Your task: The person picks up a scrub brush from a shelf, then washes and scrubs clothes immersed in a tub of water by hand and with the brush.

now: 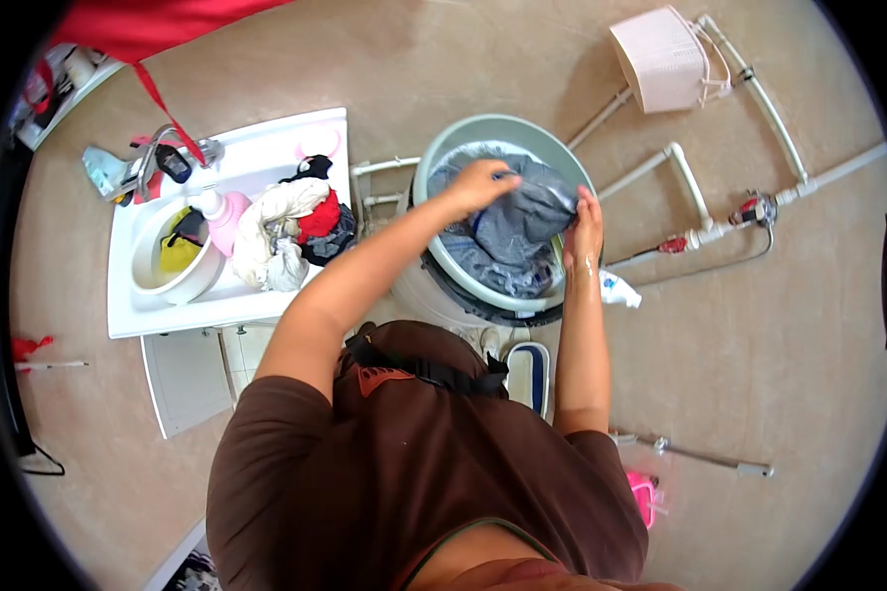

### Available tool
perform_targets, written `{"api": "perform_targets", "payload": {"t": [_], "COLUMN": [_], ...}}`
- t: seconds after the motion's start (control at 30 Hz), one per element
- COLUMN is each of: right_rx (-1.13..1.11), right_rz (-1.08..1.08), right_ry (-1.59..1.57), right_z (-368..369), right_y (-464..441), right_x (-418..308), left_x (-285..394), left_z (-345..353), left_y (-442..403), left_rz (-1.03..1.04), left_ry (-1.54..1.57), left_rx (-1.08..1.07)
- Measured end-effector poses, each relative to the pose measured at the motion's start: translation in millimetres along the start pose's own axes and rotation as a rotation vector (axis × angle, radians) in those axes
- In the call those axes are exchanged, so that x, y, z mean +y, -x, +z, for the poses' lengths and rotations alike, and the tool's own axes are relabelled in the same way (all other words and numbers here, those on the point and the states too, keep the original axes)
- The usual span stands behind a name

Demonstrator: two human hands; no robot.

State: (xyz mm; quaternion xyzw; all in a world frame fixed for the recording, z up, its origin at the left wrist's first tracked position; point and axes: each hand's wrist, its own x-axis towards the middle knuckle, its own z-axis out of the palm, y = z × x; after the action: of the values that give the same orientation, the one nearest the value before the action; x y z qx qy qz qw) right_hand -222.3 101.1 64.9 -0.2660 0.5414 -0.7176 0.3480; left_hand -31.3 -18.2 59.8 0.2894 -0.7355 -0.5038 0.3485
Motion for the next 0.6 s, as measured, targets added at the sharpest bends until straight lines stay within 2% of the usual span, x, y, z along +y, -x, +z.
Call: {"api": "perform_targets", "payload": {"t": [0.03, 0.07, 0.13, 0.17, 0.2, 0.3, 0.33, 0.37, 0.4, 0.43, 0.5, 0.57, 0.6], "right_rx": [0.009, 0.050, -0.060, -0.211, -0.124, -0.103, -0.085, 0.011, -0.039, -0.091, -0.022, -0.086, -0.031], "right_rz": [0.034, 0.195, 0.424, 0.492, 0.489, 0.451, 0.436, 0.465, 0.446, 0.422, 0.245, 0.016, -0.019], "right_ry": [-0.071, -0.043, -0.207, -0.401, -0.251, -0.239, -0.233, 0.067, 0.006, -0.058, 0.076, -0.045, 0.012], "right_z": [4.3, 12.3, 8.9, 0.1, 12.4, 57.0, 59.2, 50.3, 54.0, 63.3, 63.9, 54.3, 46.8], "right_y": [-2.1, 1.2, -5.4, -15.2, -7.5, 34.1, 35.4, 21.5, 25.4, 31.3, 30.9, 16.3, 12.5], "right_x": [13.1, 20.2, 64.6, 97.4, 95.1, 69.3, 65.3, 70.4, 54.9, 28.3, -8.9, -18.4, -25.5], "left_x": [8.4, 19.5, 47.3, 58.8, 54.0, 28.9, 34.7, 27.4, -2.3, 4.2, 7.5, 10.4, 0.0], "left_z": [8.2, 18.1, 44.4, 54.4, 59.2, 65.2, 50.3, 33.8, 22.9, 5.8, -5.7, -11.9, -9.8], "left_y": [4.3, 9.4, 35.4, 46.3, 43.2, 33.7, 23.1, 12.9, 0.7, 2.8, 9.4, 13.1, 12.3], "left_rz": [0.134, 0.164, 0.188, 0.181, 0.238, 0.346, 0.095, 0.042, 0.113, 0.011, 0.050, -0.030, -0.090], "left_ry": [-0.091, -0.124, -0.273, -0.386, -0.455, -0.544, -0.593, -0.629, -0.593, -0.579, -0.432, -0.280, -0.068], "left_rx": [0.076, 0.037, -0.050, -0.098, -0.017, 0.191, 0.162, 0.191, 0.343, 0.364, 0.370, 0.322, 0.316]}}
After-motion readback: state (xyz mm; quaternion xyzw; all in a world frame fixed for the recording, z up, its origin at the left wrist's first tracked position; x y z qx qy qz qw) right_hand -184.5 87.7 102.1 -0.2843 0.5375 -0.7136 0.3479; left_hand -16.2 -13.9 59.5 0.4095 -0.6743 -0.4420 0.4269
